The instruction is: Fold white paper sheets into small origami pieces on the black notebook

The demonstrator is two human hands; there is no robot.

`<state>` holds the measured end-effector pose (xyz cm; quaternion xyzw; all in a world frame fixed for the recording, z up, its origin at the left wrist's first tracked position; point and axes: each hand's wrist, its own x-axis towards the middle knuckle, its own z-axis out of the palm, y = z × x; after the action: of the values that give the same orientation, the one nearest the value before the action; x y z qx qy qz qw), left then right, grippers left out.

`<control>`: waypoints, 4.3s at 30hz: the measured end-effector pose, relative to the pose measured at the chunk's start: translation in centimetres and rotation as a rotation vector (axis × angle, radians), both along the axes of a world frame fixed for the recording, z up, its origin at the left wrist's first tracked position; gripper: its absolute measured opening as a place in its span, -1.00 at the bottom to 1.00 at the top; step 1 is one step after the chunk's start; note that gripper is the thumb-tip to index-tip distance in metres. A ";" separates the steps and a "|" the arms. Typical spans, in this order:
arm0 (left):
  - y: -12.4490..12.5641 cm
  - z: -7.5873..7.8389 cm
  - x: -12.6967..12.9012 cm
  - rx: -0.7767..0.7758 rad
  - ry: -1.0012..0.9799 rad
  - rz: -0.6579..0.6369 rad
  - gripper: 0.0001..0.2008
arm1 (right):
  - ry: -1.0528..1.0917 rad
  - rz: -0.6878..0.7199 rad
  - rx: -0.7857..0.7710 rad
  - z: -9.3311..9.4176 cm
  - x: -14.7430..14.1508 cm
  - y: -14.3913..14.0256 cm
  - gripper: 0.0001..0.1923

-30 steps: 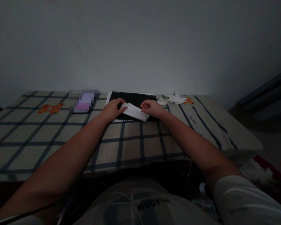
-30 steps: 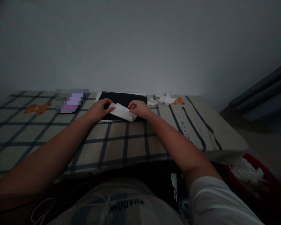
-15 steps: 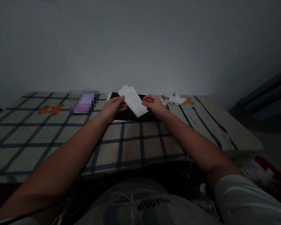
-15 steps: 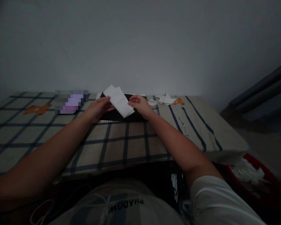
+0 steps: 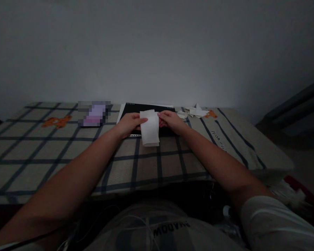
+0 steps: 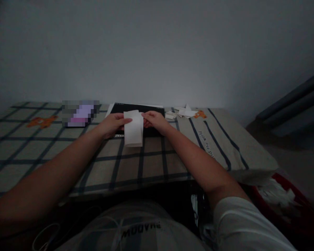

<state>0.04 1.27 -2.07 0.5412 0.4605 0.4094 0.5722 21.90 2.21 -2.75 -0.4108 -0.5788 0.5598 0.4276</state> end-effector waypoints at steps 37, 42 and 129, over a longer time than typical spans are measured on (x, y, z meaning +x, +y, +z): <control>-0.4 -1.0 1.2 0.316 0.257 0.290 -0.64 | -0.125 0.047 0.077 -0.6 0.0 0.2 -0.82; -0.3 -0.9 1.3 0.265 0.228 0.298 -0.64 | -0.103 0.056 0.075 -0.7 0.1 0.3 -0.84; 0.7 -0.9 0.8 0.202 0.012 0.394 -0.90 | 0.053 0.002 -0.013 -0.7 0.4 0.7 -0.84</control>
<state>0.81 1.96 -2.93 0.4979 0.5171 0.5542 0.4214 22.26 2.88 -3.45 -0.3980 -0.5641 0.5746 0.4395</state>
